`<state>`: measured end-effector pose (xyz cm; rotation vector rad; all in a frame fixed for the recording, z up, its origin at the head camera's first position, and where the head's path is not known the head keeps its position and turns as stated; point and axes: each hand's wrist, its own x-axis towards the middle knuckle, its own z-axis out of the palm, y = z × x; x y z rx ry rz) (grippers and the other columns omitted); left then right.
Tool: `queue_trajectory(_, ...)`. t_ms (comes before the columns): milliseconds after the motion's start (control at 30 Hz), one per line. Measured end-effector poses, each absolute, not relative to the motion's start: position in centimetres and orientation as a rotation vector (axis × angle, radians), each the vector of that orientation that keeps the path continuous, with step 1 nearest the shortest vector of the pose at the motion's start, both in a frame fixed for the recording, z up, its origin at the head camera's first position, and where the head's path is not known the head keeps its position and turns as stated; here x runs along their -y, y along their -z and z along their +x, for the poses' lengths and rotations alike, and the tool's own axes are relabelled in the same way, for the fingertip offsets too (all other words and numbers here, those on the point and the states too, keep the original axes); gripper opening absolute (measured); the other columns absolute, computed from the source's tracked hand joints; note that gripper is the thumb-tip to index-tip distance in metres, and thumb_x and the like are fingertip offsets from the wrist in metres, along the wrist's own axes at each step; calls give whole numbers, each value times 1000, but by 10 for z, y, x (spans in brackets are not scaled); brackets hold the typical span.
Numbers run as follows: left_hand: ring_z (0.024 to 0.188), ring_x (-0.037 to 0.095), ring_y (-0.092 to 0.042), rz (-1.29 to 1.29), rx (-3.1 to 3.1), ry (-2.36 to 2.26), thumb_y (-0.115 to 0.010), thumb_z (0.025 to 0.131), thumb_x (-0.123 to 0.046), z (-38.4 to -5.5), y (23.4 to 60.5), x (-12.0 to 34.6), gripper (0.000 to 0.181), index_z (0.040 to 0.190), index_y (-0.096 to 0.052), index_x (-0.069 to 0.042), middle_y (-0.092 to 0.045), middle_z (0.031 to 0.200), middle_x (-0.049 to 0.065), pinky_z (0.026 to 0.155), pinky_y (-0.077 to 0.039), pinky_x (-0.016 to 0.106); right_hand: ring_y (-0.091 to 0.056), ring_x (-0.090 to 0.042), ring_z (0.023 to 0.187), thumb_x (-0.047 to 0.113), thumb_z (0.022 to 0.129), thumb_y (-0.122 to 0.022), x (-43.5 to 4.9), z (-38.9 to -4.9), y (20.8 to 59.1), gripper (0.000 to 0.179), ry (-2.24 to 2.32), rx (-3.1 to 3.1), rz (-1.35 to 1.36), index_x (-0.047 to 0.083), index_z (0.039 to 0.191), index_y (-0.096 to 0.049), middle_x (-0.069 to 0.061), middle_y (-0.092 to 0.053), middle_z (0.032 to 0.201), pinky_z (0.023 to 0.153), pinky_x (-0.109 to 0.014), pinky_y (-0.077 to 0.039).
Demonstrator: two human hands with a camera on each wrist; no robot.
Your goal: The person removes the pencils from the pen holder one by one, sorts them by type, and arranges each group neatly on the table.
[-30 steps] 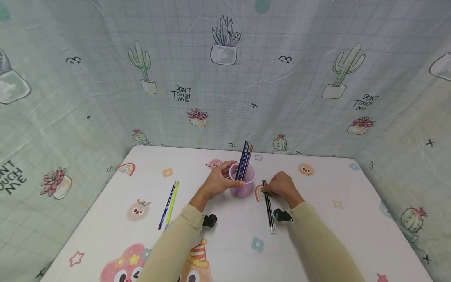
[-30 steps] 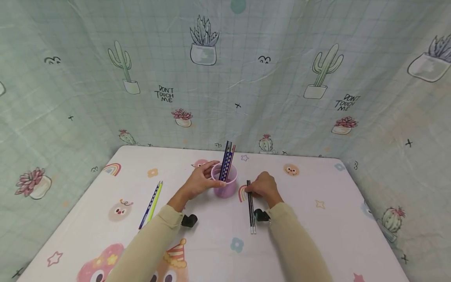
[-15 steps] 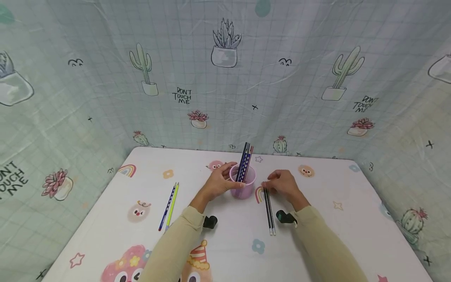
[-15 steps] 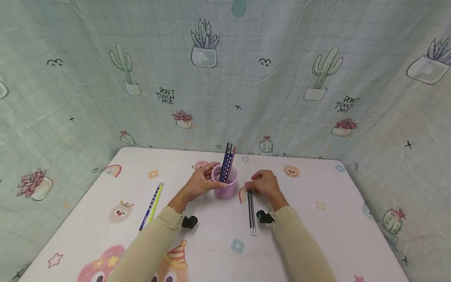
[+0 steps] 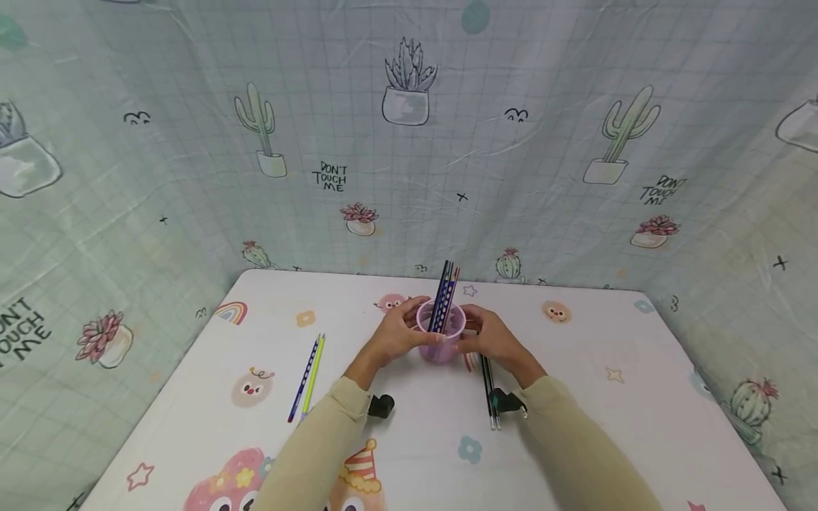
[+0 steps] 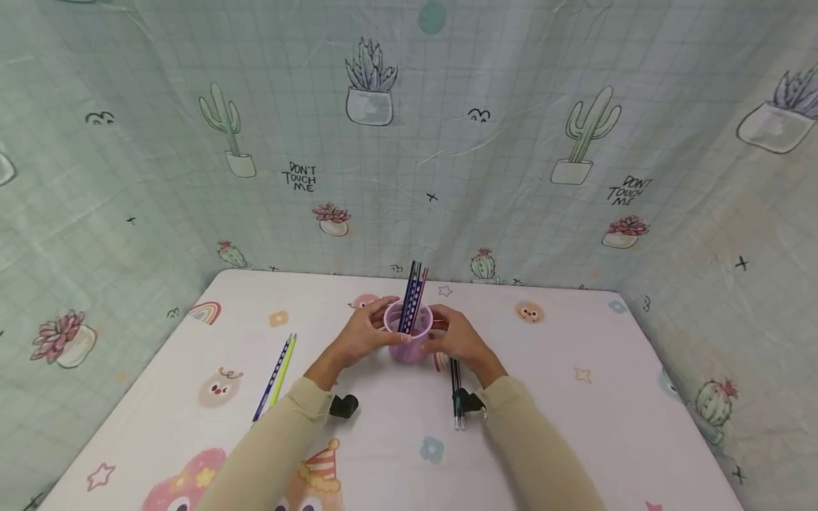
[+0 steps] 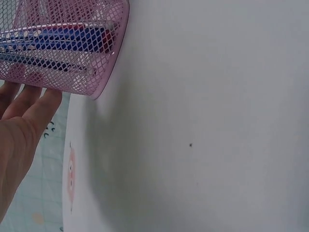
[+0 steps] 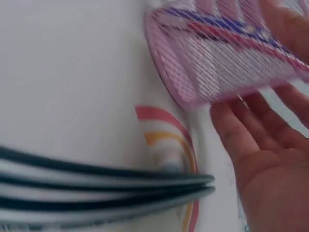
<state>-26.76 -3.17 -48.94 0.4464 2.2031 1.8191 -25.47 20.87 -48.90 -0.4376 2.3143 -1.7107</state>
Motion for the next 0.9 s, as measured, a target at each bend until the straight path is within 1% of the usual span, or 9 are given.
queue_trajectory(100,141,28,-57,456,-2201,-1821,-92,80,-17,-267,489,31,88,155,-47,-11,-60,150,6,118,-47,46,-55,-44,139,3,82,-85,-199,-254,491,76,1708,-2368,-479,3,149,-49,-22,-57,148,112,-55,-51)
queue_trajectory(267,139,27,-59,471,-2190,-1833,-92,80,-17,-267,488,30,86,154,-48,-11,-62,148,8,117,-48,46,-61,-36,133,13,79,-92,-186,-254,496,81,1633,-2490,-413,9,148,-50,-15,-62,144,110,-51,-54)
queue_trajectory(400,141,30,-57,509,-2250,-1759,-91,81,-21,-267,483,29,83,153,-50,-12,-61,148,9,119,-46,48,-64,-30,129,22,75,-95,-186,-253,496,80,1576,-2572,-361,13,144,-55,-9,-66,139,108,-48,-55)
queue_trajectory(567,143,38,-54,569,-2429,-1559,-90,82,-30,-265,466,28,87,154,-48,-7,-57,152,14,120,-44,53,-66,-28,124,26,74,-96,-189,-255,494,79,1539,-2612,-357,14,142,-58,-8,-69,135,105,-47,-58)
queue_trajectory(700,146,38,-51,543,-2554,-1496,-90,81,-37,-264,455,24,89,154,-50,-7,-55,156,13,121,-43,53,-68,-28,121,25,74,-95,-190,-256,494,77,1548,-2611,-371,14,141,-59,-9,-70,133,102,-47,-59)
queue_trajectory(800,144,37,-54,517,-2603,-1536,-90,81,-37,-262,450,20,82,150,-55,-8,-59,152,11,119,-45,52,-68,-28,120,24,73,-96,-189,-257,493,76,1538,-2618,-377,15,140,-60,-9,-71,132,102,-46,-58)
queue_trajectory(900,135,37,-62,505,-2704,-1585,-87,85,-30,-260,448,12,64,139,-64,-4,-68,141,14,114,-50,50,-68,-27,118,23,72,-97,-188,-256,494,77,1532,-2619,-378,16,140,-61,-9,-71,131,101,-45,-59)
